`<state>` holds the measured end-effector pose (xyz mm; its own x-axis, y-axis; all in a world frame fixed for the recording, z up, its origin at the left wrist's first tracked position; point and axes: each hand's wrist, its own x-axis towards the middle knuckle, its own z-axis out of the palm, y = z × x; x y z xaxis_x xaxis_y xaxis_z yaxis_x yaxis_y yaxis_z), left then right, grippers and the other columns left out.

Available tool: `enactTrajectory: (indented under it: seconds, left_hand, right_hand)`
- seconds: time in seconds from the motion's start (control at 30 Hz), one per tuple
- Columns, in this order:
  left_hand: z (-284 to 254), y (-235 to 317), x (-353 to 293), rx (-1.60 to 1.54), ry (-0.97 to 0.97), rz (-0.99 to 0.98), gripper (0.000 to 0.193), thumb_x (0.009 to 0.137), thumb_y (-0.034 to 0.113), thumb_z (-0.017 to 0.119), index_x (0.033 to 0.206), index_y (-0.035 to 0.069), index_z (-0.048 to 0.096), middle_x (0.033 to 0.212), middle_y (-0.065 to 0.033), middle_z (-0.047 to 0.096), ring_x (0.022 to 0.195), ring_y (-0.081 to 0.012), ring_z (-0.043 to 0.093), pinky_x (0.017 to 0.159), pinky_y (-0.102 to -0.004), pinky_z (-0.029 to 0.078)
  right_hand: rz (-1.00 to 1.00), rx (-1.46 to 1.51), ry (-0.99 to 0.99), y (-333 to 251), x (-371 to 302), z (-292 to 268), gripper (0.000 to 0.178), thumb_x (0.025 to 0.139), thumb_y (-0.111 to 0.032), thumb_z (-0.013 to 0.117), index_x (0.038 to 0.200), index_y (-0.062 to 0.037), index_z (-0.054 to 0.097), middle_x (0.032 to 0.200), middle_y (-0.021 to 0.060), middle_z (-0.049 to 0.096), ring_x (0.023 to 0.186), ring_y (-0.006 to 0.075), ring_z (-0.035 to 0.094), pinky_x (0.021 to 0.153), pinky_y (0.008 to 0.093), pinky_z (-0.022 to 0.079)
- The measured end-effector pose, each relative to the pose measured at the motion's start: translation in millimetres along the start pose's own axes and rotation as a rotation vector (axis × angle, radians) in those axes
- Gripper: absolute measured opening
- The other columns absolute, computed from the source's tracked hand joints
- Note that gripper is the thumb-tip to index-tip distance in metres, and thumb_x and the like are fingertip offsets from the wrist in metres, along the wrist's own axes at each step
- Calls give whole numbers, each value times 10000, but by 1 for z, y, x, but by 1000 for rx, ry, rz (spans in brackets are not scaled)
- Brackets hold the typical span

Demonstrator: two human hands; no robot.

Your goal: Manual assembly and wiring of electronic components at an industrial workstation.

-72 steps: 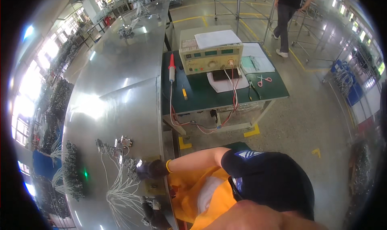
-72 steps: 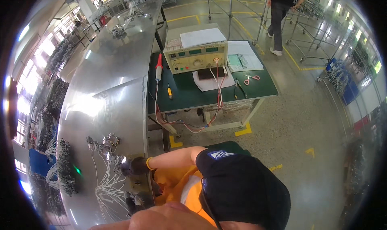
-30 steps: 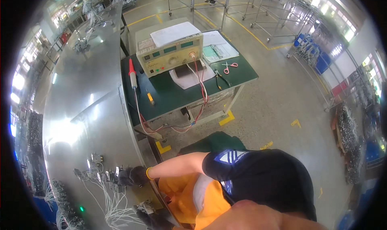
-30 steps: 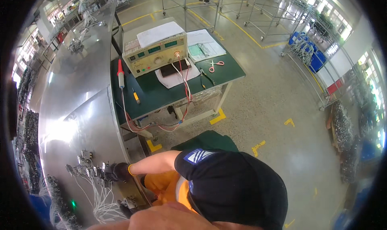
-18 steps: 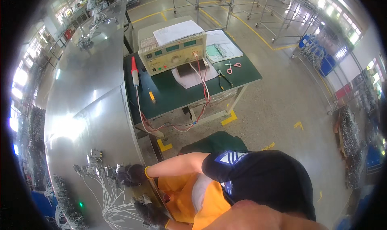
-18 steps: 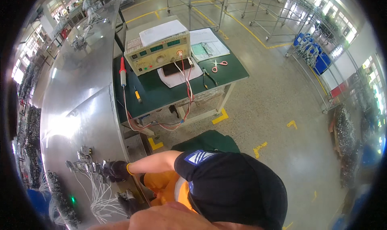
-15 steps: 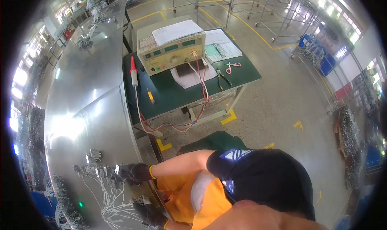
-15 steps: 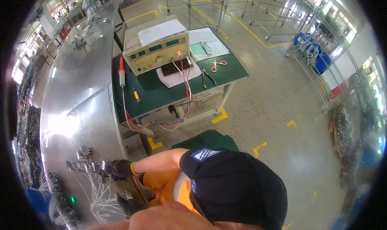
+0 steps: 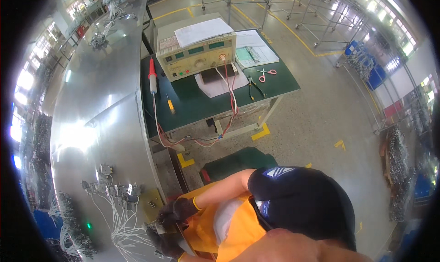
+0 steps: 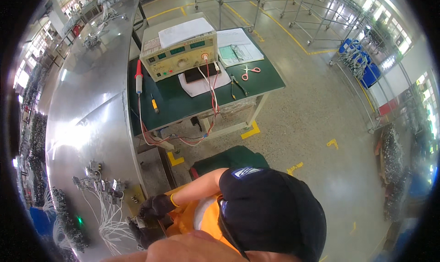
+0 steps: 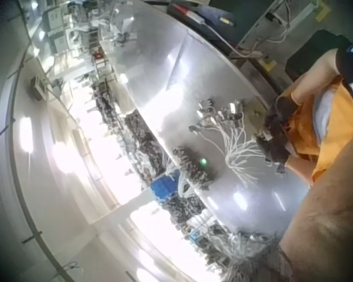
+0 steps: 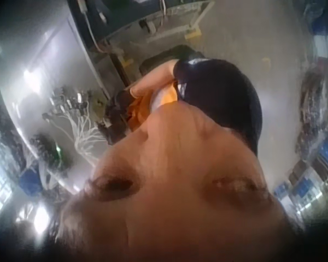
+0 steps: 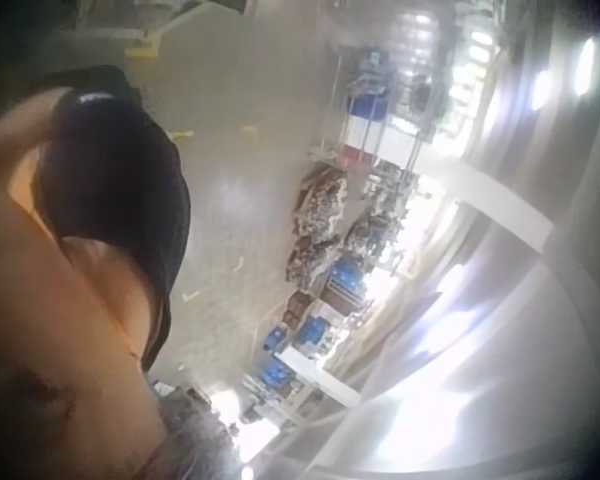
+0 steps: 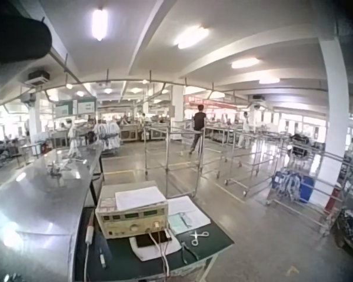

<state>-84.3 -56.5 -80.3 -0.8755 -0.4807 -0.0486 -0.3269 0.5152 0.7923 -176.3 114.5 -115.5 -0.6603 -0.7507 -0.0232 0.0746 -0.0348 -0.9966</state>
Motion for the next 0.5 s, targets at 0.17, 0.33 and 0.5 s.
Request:
enactTrajectory:
  seconds: [0.17, 0.33, 0.5]
  left_hand:
    - [-4, -15, -1, -24, -22, 21, 589, 937, 270, 646, 1378, -61, 439, 1302, -171, 566, 1127, -229, 561, 992, -336, 432]
    - [-1, -55, 8, 48, 96, 7, 572, 941, 262, 642, 1369, -64, 449, 1271, -159, 579, 1112, -206, 544, 984, -339, 420]
    - [-12, -23, 11, -137, -163, 176, 539, 943, 237, 642, 1352, -65, 461, 1190, -128, 601, 1055, -168, 545, 951, -305, 430]
  right_hand:
    - [-192, -368, -57, 45, 17, 15, 459, 862, -224, 659, 1305, -147, 562, 1215, 114, 641, 1093, 264, 631, 939, 369, 486]
    - [-390, -459, -21, 47, 16, 17, 484, 829, -193, 650, 1304, -157, 561, 1186, 132, 643, 1079, 314, 621, 928, 396, 487]
    - [-253, -466, -92, 24, 4, 13, 423, 852, -219, 642, 1264, -143, 582, 1143, 147, 646, 1056, 342, 615, 913, 412, 485]
